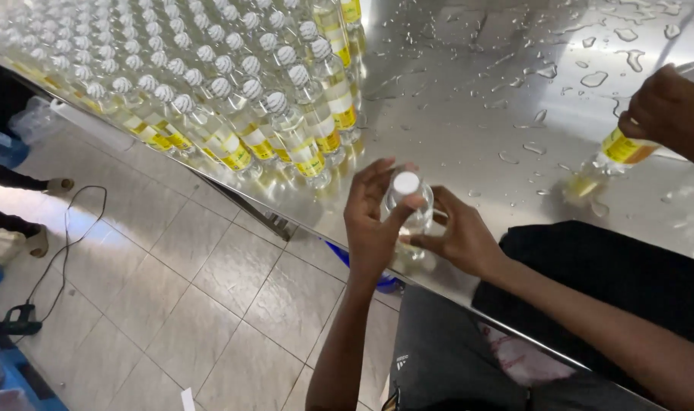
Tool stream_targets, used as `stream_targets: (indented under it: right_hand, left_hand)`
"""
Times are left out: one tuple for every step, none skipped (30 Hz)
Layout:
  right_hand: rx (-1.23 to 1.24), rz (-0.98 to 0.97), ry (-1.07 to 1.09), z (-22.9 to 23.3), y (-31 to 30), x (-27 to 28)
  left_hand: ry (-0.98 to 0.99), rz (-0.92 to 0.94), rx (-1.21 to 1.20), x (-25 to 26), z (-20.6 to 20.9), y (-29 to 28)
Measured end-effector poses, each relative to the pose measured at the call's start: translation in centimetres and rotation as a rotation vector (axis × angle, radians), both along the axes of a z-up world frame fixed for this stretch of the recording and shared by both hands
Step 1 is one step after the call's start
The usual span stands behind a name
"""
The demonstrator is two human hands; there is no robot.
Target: Manually peeling adhesive labels and applying them to clear plastic bottles on a production table.
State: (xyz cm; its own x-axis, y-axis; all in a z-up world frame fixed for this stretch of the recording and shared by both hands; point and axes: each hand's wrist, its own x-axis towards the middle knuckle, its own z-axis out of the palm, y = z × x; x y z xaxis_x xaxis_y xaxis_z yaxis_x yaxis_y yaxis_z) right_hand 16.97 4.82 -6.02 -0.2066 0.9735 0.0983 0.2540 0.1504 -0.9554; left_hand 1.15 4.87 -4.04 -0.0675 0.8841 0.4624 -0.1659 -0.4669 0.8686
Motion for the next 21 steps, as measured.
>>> stream_targets:
  right_hand:
    - [-0.001,-0.002,-0.003,0.0,1.2,-0.3]
    - [0.021,-0.032,-0.006,0.1,2.3,-0.7]
    - [0.053,-0.058,-0.008,0.4,3.8,-1.0]
    - [0.062,-0.055,-0.01,-0.6,6.1,-1.2]
    - [0.098,-0.075,0.027,-1.6,8.3,-1.3]
    - [0.135,-0.095,0.063,-2.6,10.7,-1.4]
    - [0.133,-0.107,0.067,-2.8,12.8,-2.0]
    - [0.176,-0.139,0.083,-3.1,15.0,-2.5]
    - [0.225,-0.163,0.096,-3.2,17.6,-3.1]
    - [0.229,-0.166,0.096,-4.3,20.6,-3.6]
    - [0.263,-0.206,0.099,-5.4,23.5,-4.0]
    - [0.296,-0.245,0.103,-6.6,26.5,-4.3]
    - [0.3,-0.249,0.105,-7.8,29.5,-5.1]
    - [0.285,-0.277,-0.033,-8.9,32.5,-5.9]
    - [0.271,-0.297,-0.173,-9.9,35.6,-6.7]
    - [0.276,-0.295,-0.174,-9.7,37.3,-7.6]
    - [0.291,-0.254,-0.175,-9.8,38.8,-8.3]
    - [0.306,-0.213,-0.177,-9.9,40.2,-9.0]
    - [0.299,-0.224,-0.177,-9.9,41.3,-9.9]
    - [0.316,-0.195,-0.164,-9.9,42.3,-10.7]
    - [0.332,-0.166,-0.158,-9.9,43.1,-11.1]
  left_hand:
    - [-0.003,-0.002,-0.001,-0.3,-0.5,0.8]
    - [0.034,0.045,0.005,-0.6,-1.0,1.6]
    - [0.071,0.097,0.02,-1.0,-1.3,2.6]
    - [0.067,0.099,0.028,-1.3,-1.5,2.2]
    - [0.111,0.164,-0.019,-1.7,-1.8,1.9]
    - [0.154,0.229,-0.065,-2.0,-2.1,1.7]
    - [0.159,0.217,-0.066,-2.1,-2.8,1.2]
    - [0.188,0.248,-0.225,-2.1,-3.6,0.8]
    - [0.211,0.287,-0.38,-2.1,-4.3,0.5]
    - [0.211,0.285,-0.376,-2.1,-5.8,0.6]
    - [0.22,0.331,-0.373,-2.0,-7.3,0.6]
    - [0.229,0.377,-0.369,-1.9,-8.8,0.5]
    - [0.232,0.374,-0.364,-1.4,-10.3,0.7]
    - [0.296,0.461,-0.199,-1.0,-11.8,0.9]
    - [0.354,0.552,-0.032,-0.4,-13.3,1.1]
    - [0.351,0.556,-0.028,-0.3,-13.4,1.4]
    - [0.365,0.587,0.04,-0.3,-13.5,1.5]
    - [0.379,0.617,0.108,-0.2,-13.6,1.5]
    - [0.383,0.605,0.106,-0.3,-14.0,1.8]
    - [0.393,0.612,0.125,-0.5,-14.3,2.0]
    - [0.396,0.617,0.143,-0.3,-14.6,2.1]
